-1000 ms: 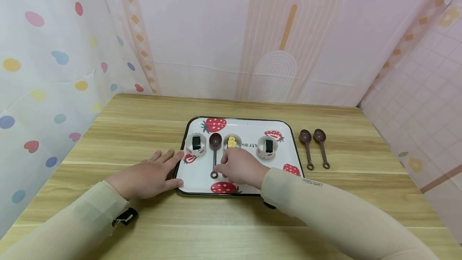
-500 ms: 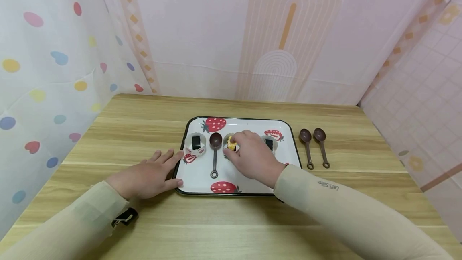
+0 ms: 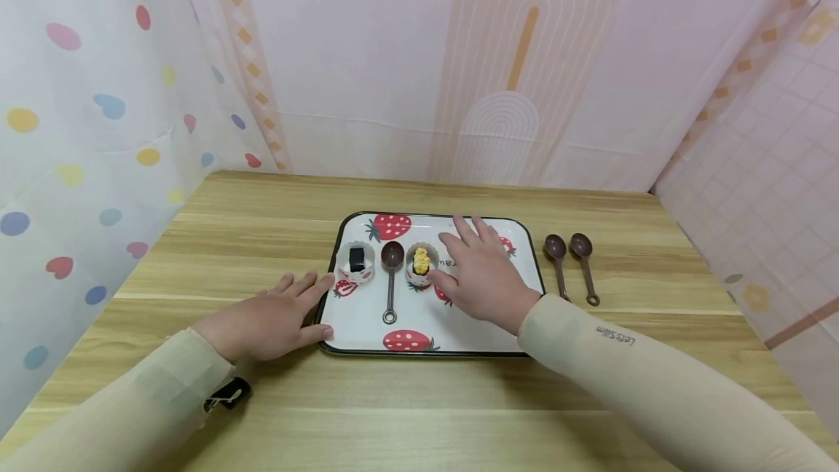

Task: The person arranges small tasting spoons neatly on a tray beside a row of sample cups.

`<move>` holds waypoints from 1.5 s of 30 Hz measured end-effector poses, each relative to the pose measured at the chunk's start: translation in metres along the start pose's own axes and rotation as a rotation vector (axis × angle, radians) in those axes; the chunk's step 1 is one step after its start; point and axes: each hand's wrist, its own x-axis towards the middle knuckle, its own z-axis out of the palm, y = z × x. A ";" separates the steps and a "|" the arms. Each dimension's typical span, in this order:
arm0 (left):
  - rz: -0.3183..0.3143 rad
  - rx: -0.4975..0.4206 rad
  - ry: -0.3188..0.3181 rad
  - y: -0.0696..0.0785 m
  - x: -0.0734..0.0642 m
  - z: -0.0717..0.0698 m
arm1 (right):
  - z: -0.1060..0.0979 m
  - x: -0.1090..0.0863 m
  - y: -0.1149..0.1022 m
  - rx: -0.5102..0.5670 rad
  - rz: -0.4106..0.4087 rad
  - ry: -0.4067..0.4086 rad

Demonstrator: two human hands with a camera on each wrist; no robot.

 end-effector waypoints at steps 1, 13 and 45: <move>0.000 -0.002 0.000 0.000 0.000 0.000 | 0.000 0.000 0.001 -0.017 0.004 -0.005; 0.004 -0.006 0.000 0.000 0.000 0.000 | 0.001 -0.002 0.016 -0.045 0.057 -0.040; 0.005 0.011 0.002 0.001 0.001 0.000 | -0.004 -0.018 0.046 -0.043 0.101 -0.040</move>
